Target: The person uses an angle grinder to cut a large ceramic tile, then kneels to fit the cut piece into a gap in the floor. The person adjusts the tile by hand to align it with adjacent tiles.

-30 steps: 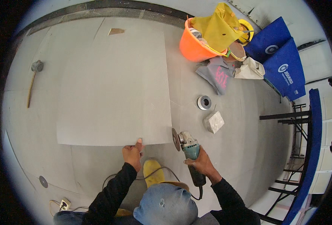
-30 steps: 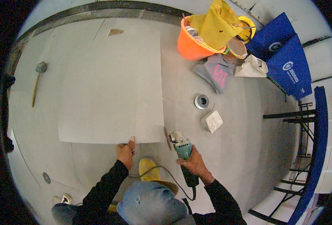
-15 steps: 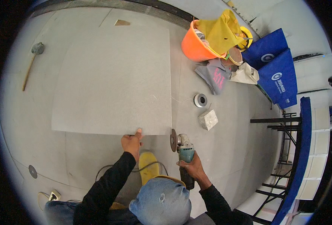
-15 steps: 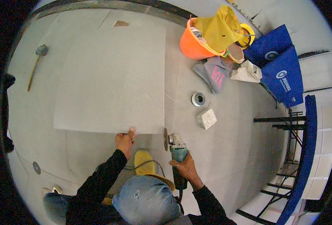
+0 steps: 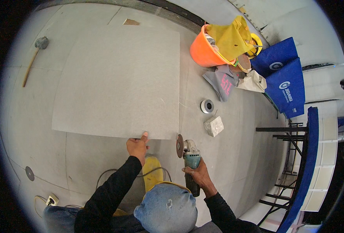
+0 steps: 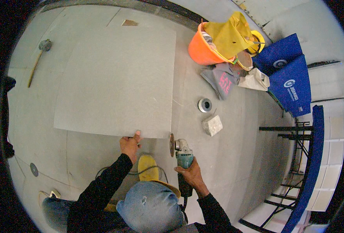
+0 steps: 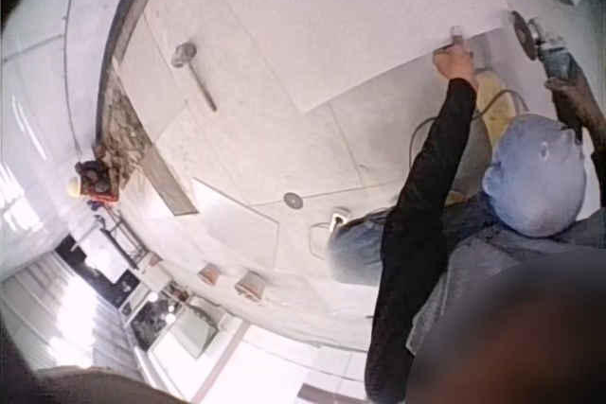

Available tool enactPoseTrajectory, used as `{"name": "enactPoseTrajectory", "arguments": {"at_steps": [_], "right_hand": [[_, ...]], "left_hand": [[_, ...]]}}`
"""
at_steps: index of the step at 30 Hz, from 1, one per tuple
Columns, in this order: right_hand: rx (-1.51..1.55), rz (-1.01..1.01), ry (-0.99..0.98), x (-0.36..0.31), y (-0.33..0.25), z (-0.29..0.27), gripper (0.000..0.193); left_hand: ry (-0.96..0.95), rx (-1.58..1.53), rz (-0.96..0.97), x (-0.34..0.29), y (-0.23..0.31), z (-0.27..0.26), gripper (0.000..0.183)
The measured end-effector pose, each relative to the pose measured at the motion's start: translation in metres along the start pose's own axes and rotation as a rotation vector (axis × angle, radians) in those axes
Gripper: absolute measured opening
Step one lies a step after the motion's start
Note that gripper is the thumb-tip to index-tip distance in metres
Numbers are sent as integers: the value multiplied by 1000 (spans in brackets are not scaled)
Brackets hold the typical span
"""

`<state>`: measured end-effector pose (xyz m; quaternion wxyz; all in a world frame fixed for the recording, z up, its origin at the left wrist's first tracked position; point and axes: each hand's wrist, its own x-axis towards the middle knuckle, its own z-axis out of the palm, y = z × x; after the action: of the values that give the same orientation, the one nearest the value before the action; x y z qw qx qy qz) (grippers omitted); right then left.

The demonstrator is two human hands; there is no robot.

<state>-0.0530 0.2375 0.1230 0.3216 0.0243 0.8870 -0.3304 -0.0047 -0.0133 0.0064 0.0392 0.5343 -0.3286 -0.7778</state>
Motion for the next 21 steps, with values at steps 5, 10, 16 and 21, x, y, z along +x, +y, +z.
{"name": "enactPoseTrajectory", "arguments": {"at_steps": [5, 10, 16, 21], "right_hand": [[-55, 43, -3, 6, 0, -5, 67], [-32, -43, -36, 19, -5, -12, 68], [-28, -124, -65, 48, -25, -24, 70], [24, -137, -105, 93, -44, -31, 67]], "left_hand": [[-8, -6, 12, 2, -2, 0, 36], [-39, -3, 32, -2, 2, -1, 33], [16, -24, 3, -4, -1, -1, 34], [24, 63, -18, 0, 1, -3, 35]]}}
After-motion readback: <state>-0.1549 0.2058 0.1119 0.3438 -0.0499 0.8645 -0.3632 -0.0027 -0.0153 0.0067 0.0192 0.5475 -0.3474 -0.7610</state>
